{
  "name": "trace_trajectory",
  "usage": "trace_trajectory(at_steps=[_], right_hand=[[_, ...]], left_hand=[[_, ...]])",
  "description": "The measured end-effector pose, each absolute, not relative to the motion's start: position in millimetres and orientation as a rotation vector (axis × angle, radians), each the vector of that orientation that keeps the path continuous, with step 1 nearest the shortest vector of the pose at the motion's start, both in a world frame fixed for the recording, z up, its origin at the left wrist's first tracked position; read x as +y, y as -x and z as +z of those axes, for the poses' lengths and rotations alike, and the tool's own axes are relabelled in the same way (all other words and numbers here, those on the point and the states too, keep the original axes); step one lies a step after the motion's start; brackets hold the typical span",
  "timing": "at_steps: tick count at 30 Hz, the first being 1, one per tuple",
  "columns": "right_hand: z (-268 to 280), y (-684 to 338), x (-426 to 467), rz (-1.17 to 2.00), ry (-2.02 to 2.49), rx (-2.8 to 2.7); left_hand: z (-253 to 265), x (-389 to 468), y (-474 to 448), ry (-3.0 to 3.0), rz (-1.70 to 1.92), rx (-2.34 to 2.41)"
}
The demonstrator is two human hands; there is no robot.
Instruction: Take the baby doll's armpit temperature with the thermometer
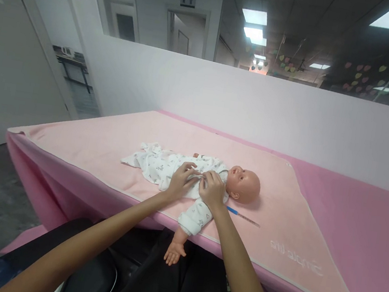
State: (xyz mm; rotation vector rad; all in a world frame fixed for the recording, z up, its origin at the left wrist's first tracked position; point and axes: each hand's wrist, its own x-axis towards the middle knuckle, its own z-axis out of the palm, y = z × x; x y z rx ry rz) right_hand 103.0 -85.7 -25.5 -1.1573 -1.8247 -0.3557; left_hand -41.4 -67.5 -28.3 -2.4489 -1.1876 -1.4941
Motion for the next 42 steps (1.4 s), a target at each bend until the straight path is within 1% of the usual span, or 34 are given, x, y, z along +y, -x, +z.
trace_trajectory(at_steps=[26, 42], right_hand=[[-27.3, -102.2, -83.4, -0.38, 1.177, -1.784], [-26.7, -102.5, -82.6, -0.382, 1.189, -1.796]], left_hand=[[-27.4, -69.0, 38.6, 2.372, -1.377, -1.214], [-28.7, -67.2, 39.8, 2.37, -1.412, -1.149]])
